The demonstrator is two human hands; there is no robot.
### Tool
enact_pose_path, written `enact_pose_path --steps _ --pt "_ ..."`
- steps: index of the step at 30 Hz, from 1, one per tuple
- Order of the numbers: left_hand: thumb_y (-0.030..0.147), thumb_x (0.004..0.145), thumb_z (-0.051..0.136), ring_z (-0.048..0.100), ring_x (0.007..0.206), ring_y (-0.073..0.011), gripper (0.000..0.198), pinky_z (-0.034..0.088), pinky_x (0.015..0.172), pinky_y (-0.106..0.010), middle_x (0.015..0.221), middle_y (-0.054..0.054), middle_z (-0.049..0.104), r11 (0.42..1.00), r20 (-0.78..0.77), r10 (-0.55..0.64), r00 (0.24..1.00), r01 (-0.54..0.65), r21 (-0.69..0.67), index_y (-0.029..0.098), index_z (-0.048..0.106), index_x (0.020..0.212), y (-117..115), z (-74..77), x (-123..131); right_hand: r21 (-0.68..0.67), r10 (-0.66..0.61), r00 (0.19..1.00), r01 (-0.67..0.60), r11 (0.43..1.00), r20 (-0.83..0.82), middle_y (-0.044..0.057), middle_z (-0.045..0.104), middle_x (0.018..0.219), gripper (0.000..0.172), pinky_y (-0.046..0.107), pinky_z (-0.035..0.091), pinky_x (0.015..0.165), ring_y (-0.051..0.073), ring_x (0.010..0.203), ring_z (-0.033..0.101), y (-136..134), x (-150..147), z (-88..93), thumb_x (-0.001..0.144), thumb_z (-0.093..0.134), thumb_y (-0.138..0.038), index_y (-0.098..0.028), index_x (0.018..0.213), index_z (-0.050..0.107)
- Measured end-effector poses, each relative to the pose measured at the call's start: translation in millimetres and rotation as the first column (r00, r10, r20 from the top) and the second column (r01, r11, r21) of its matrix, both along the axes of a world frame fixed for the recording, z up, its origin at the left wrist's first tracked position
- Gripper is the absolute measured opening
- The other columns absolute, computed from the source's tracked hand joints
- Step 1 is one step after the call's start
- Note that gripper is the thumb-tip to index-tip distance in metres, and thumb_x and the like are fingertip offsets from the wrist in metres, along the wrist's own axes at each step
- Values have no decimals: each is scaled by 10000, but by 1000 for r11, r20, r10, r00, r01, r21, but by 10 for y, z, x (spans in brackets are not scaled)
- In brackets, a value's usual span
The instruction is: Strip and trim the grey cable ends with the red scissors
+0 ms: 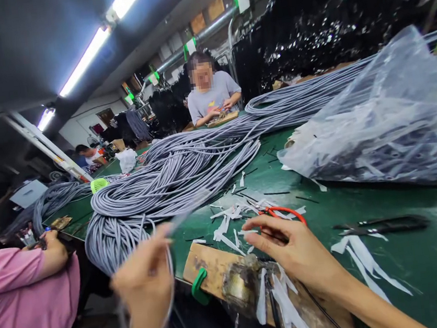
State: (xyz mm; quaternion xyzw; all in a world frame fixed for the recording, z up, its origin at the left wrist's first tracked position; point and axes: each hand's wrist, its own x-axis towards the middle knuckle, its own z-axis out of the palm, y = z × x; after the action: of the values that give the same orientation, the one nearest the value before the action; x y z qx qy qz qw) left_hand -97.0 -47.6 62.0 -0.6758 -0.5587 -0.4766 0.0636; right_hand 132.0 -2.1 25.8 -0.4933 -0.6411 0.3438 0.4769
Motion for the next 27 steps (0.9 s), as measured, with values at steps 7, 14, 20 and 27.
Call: enact_pose_path --steps 7,14,20,27 --pt "205 947 442 648 582 -192 315 404 535 -277 683 -46 712 969 -174 -188 967 154 -196 256 746 1013 92 -511 517 -126 2 952 -43 991 -306 43 628 550 566 271 489 464 162 489 556 53 -34 92 529 705 -753 -189 570 701" --pt "91 914 417 666 759 -224 321 463 663 -293 840 -84 710 857 15 -346 938 323 -402 177 723 963 233 -321 589 -167 -175 919 122 978 -353 -6 551 512 563 202 314 346 67 387 335 64 53 39 670 667 -719 -159 700 722" --pt "143 910 521 632 728 -206 251 449 676 -285 803 -53 713 759 207 -467 860 510 -405 204 751 989 394 -237 817 -141 -94 948 53 989 -304 13 556 486 588 236 413 411 127 463 474 77 74 112 535 718 -756 -170 540 683" --pt "201 924 481 627 672 -193 321 429 604 -257 726 -53 729 652 555 -438 707 675 -346 174 794 860 437 -349 910 -193 -146 943 90 977 -299 -16 486 425 574 226 385 357 98 384 397 78 -5 169 519 715 -756 -189 478 633"
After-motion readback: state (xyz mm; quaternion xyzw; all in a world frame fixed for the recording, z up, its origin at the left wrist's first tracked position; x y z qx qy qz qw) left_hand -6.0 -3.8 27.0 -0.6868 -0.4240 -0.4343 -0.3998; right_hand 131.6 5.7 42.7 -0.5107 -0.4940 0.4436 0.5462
